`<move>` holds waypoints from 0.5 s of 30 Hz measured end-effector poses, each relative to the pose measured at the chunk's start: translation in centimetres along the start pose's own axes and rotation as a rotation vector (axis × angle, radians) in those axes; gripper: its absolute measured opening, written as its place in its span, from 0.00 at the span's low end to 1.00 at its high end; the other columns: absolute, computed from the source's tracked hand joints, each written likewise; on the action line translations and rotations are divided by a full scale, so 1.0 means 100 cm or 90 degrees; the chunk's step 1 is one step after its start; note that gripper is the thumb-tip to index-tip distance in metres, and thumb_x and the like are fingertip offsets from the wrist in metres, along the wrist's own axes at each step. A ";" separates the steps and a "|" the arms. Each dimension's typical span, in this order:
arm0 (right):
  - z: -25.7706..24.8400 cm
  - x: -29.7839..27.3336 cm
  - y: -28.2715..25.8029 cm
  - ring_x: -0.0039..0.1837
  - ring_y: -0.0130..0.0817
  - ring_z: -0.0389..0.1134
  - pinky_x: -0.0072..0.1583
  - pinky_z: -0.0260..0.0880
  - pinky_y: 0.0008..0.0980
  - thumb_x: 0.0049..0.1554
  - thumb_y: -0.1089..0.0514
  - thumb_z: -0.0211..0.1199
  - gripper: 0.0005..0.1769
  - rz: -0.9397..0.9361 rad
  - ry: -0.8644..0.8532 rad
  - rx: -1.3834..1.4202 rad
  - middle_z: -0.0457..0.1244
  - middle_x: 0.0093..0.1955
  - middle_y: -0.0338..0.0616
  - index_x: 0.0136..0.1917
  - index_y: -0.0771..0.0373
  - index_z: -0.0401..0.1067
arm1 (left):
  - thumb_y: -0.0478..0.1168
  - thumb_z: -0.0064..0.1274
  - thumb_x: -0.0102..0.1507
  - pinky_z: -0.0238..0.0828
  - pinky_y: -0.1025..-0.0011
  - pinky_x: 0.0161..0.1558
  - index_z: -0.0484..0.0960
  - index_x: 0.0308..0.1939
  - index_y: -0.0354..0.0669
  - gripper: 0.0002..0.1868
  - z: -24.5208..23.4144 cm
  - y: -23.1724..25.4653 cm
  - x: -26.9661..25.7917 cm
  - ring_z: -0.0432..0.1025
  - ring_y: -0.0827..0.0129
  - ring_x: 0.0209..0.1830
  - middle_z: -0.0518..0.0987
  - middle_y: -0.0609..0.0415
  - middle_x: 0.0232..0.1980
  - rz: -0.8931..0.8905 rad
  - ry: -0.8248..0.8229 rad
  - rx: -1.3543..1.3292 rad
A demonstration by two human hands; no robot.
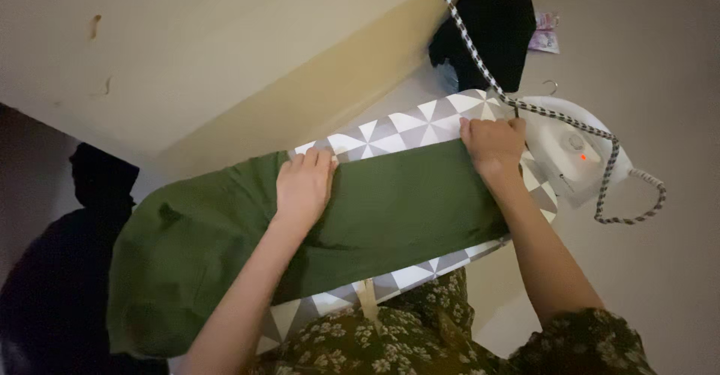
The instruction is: The person folds a green button-up shirt and a black t-shirt on an ironing board by hand, then places them into a blue laundry basket.
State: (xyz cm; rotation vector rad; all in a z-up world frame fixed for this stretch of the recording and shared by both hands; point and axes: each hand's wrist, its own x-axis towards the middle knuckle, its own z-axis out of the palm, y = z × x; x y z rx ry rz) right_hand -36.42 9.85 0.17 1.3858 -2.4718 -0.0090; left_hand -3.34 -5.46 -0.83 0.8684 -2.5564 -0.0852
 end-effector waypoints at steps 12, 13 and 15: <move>-0.029 -0.082 -0.070 0.81 0.51 0.42 0.74 0.40 0.70 0.61 0.27 0.40 0.40 -0.108 -0.096 0.093 0.45 0.82 0.48 0.81 0.40 0.52 | 0.53 0.49 0.65 0.48 0.44 0.69 0.70 0.68 0.42 0.30 -0.038 0.034 -0.031 0.61 0.45 0.69 0.70 0.41 0.68 0.084 -0.043 -0.019; -0.031 -0.081 -0.067 0.79 0.54 0.45 0.72 0.42 0.70 0.61 0.29 0.45 0.39 -0.124 -0.062 0.104 0.47 0.81 0.50 0.80 0.42 0.55 | 0.53 0.48 0.66 0.45 0.45 0.70 0.69 0.70 0.40 0.32 -0.041 0.031 -0.033 0.59 0.44 0.70 0.69 0.39 0.70 0.103 -0.034 -0.029; -0.038 -0.077 -0.076 0.78 0.57 0.48 0.71 0.45 0.70 0.60 0.30 0.49 0.39 -0.137 -0.016 0.118 0.50 0.81 0.52 0.80 0.45 0.57 | 0.50 0.49 0.67 0.47 0.45 0.72 0.73 0.67 0.42 0.27 -0.055 0.027 -0.041 0.61 0.45 0.71 0.70 0.42 0.69 0.098 -0.004 -0.083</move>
